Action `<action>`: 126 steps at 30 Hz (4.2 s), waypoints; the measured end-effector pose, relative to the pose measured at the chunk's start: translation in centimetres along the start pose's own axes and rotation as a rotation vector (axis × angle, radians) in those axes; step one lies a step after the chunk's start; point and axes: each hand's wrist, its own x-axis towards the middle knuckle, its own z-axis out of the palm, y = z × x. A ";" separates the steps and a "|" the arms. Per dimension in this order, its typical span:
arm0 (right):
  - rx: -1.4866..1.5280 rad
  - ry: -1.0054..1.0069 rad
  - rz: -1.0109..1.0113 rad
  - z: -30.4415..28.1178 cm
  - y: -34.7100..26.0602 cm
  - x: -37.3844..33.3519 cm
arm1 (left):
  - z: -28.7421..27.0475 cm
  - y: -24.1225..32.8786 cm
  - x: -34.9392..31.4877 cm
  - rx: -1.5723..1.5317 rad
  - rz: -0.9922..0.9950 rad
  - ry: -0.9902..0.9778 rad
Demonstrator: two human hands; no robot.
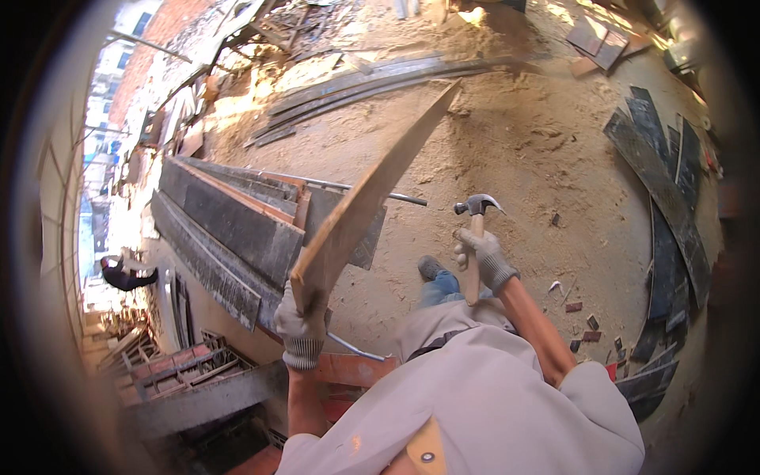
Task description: The person uses a hammer to chip away and peel off a dark, patterned material from large metal sheets. They lift and reposition the sheets to access different areas and discard the removed pieces.
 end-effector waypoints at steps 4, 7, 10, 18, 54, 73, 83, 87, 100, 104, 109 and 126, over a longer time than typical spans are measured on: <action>-0.037 -0.057 0.004 -5.9 -1.2 -2.6 | 3.4 5.6 -3.3 -0.242 -0.137 -0.038; 0.023 -0.083 0.042 -10.9 -1.8 -5.3 | 7.1 10.2 -5.4 -0.506 -0.159 -0.002; 0.231 -0.104 0.103 -16.8 -2.2 -9.6 | 11.6 14.6 -8.1 -0.711 -0.393 0.103; 0.405 0.020 -0.043 -26.8 -3.0 -19.6 | 20.5 25.7 -15.3 -1.326 -0.706 0.015; -0.364 1.578 -0.242 -50.5 -29.4 -11.9 | 77.8 28.2 5.2 -1.085 -1.134 -0.882; -0.693 2.464 -0.519 -107.0 -27.7 -39.3 | 79.8 73.3 -13.8 -0.863 0.143 -1.555; -0.674 0.677 0.097 -78.9 -23.9 -9.2 | 63.7 31.5 -12.8 0.023 0.187 -0.660; -1.041 0.135 -0.018 -64.0 -24.7 -1.6 | 54.5 15.9 -23.4 0.179 -0.385 -0.253; -0.987 -0.039 -0.267 -22.3 -16.6 5.4 | 52.1 0.9 -50.7 0.295 -0.914 -1.001; -1.016 -0.051 -0.157 -14.6 -12.6 6.6 | 48.9 -5.7 -46.3 0.350 -0.850 -0.957; -1.103 -0.155 -0.114 -3.0 -6.8 12.1 | 43.2 -18.6 -39.4 -0.535 -1.349 -0.270; -0.729 -0.475 0.269 37.0 21.1 36.1 | 17.7 -49.4 -14.2 -0.551 -1.394 0.602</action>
